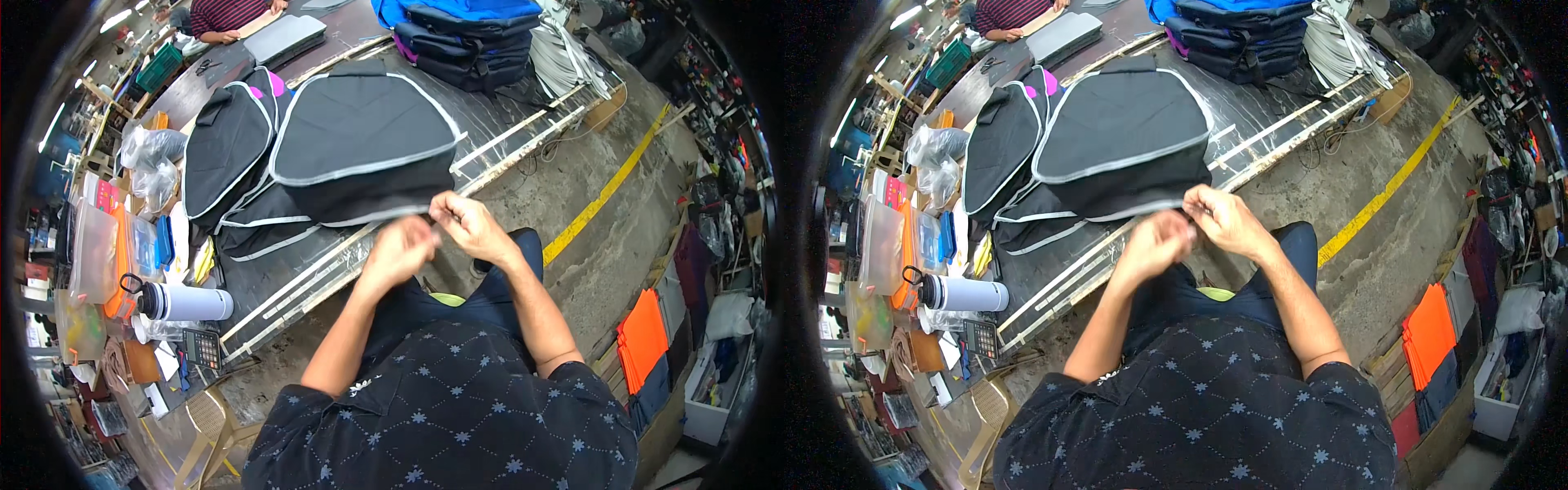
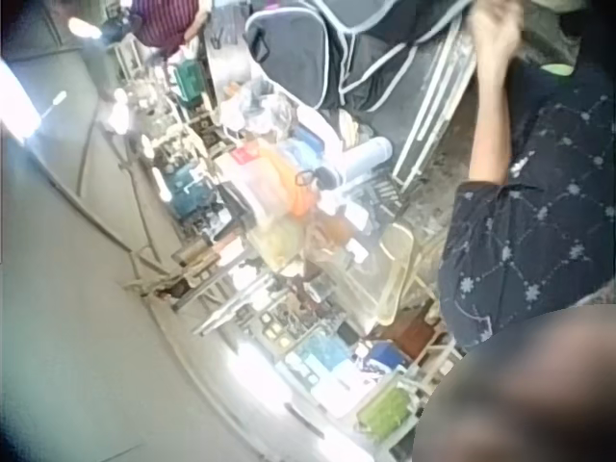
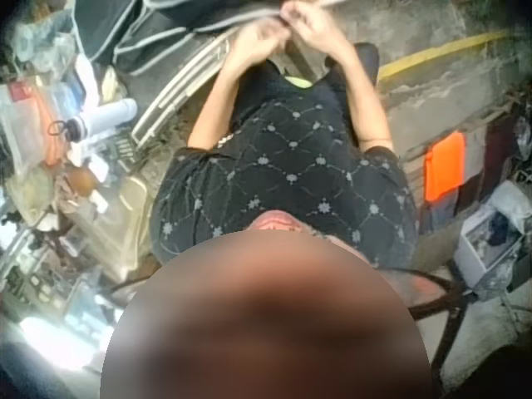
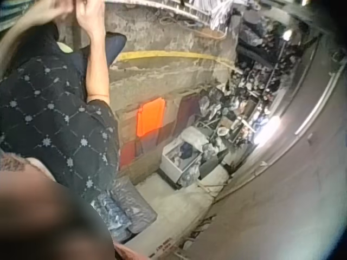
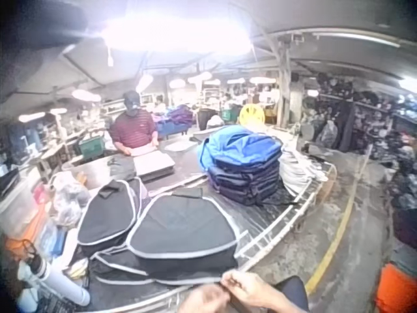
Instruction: Inspecting backpacks for quality control and trimming loose threads.
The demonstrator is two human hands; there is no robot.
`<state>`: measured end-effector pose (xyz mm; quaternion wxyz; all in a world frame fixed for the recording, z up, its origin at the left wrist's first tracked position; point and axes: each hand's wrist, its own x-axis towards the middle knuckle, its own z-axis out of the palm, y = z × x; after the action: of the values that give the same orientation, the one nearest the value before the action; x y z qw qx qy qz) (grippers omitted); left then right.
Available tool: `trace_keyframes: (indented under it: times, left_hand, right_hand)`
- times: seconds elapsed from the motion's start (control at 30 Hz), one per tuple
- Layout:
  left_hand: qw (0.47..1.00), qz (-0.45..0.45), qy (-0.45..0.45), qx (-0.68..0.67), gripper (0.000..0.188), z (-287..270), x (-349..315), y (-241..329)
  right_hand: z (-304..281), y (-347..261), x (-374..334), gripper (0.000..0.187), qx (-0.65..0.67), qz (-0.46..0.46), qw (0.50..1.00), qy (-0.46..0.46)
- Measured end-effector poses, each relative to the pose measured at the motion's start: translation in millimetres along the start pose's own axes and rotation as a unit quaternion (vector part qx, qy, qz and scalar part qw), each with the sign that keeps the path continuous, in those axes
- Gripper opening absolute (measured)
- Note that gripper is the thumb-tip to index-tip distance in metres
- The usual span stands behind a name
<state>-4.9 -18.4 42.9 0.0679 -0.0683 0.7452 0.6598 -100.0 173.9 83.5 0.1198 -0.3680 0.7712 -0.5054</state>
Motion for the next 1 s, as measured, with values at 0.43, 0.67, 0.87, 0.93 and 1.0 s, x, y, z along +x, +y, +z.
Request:
trace_keyframes:
  times: [0.43, 0.67, 0.87, 0.93, 1.0]
  left_hand:
    - [0.939, 0.209, -0.032, 0.272, 0.025, -33.4, 61.3, -14.7]
    - [0.918, 0.257, -0.025, 0.302, 0.036, -14.7, 44.7, -25.2]
    - [0.872, 0.307, 0.094, 0.370, 0.038, 5.4, 34.5, -34.5]
    - [0.863, 0.318, 0.113, 0.376, 0.038, 11.9, 31.9, -34.2]
    - [0.841, 0.313, 0.143, 0.418, 0.035, 17.3, 27.7, -29.3]
  right_hand:
    - [61.5, 76.7, -55.8, 0.019, 0.006, 0.062, 0.994, 0.093]
    - [59.0, 84.9, -60.4, 0.019, 0.034, 0.110, 0.990, 0.084]
    - [61.5, 94.8, -62.7, 0.020, 0.042, 0.112, 0.985, 0.122]
    - [60.9, 93.9, -65.6, 0.029, -0.001, 0.146, 0.978, 0.150]
    - [58.2, 96.7, -68.1, 0.034, 0.014, 0.155, 0.975, 0.159]
